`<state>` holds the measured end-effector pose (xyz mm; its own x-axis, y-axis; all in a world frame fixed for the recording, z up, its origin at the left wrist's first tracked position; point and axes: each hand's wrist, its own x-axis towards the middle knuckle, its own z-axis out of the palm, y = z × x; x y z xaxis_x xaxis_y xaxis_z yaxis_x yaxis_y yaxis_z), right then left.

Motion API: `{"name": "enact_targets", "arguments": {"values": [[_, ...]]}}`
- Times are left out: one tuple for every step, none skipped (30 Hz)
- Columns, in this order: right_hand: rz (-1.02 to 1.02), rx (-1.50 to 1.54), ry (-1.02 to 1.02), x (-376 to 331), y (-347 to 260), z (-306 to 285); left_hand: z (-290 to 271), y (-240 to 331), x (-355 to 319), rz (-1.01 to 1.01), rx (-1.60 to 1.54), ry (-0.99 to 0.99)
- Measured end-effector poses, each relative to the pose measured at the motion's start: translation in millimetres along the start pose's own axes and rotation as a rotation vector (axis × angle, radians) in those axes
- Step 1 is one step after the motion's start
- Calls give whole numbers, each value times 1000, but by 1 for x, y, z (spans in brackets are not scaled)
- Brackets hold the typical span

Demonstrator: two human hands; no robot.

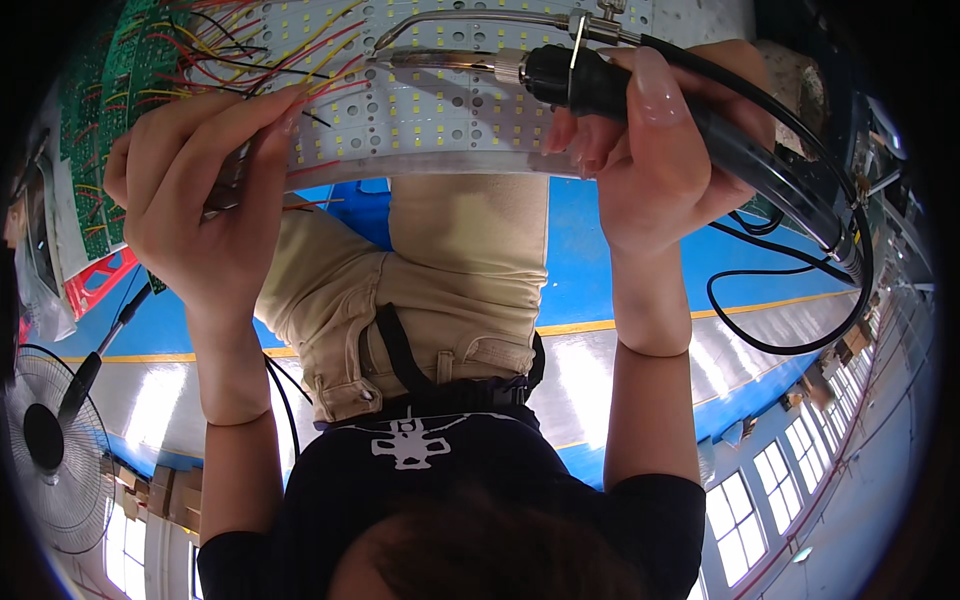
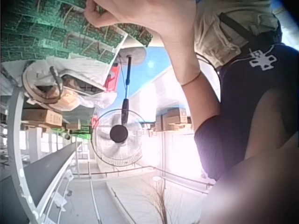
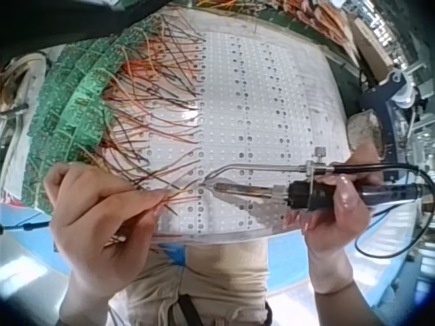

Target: The person solders electrical wires onto an LED board using a soldering iron.

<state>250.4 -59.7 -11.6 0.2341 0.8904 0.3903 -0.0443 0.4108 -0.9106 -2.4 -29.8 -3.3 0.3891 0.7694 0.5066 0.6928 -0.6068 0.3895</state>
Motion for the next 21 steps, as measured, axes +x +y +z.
{"name": "enact_targets", "arguments": {"values": [[0, -2, 0, 0, -3, -1, 0, 0, 0, -1, 4, -3], [31, -63, 42, 0, -6, -1, 0, 0, 0, -2, 6, -3], [63, -126, 84, -1, -8, -1, 1, -1, -1, 3, 9, 2], [63, -124, 83, -3, -5, -2, 1, -1, -2, 7, 12, 6], [9, -116, 70, -5, 0, -3, 1, -1, -1, 8, 11, 6], [-45, -109, 56, -6, 3, -4, 1, -1, -1, 11, 11, 6], [-46, -111, 56, -6, 2, -6, 1, -1, -1, 13, 10, 6], [-2, -71, 46, -4, 0, -4, 1, -1, -1, 12, 12, 5], [42, -32, 36, -4, 0, -3, 1, -1, -2, 8, 15, 2], [42, -29, 36, -4, 1, -3, 0, -1, -2, 4, 17, -2], [32, -43, 41, -4, 1, -2, 1, -1, -2, 4, 15, -1], [21, -57, 46, -4, 1, -2, 1, -1, -2, 4, 14, 1], [11, -70, 51, -4, 1, -2, 1, 0, -1, 4, 13, 3], [1, -81, 55, -4, 2, -2, 1, -1, -1, 4, 13, 3], [-10, -92, 60, -4, 2, -2, 2, -1, -2, 6, 8, 8], [-10, -93, 60, -4, 3, -3, 2, -1, -2, 8, 3, 13], [5, -97, 70, -5, 5, -4, 1, 0, -2, 8, 3, 13], [20, -102, 80, -6, 5, -4, 0, 1, -1, 2, 4, 4], [20, -103, 80, -5, 4, -4, 0, 1, 0, -4, 4, -5], [19, -91, 67, -4, 2, -2, 0, 1, -1, -4, 6, -6], [18, -79, 54, -3, 1, 0, 0, 0, -2, -2, 13, -4]]}}
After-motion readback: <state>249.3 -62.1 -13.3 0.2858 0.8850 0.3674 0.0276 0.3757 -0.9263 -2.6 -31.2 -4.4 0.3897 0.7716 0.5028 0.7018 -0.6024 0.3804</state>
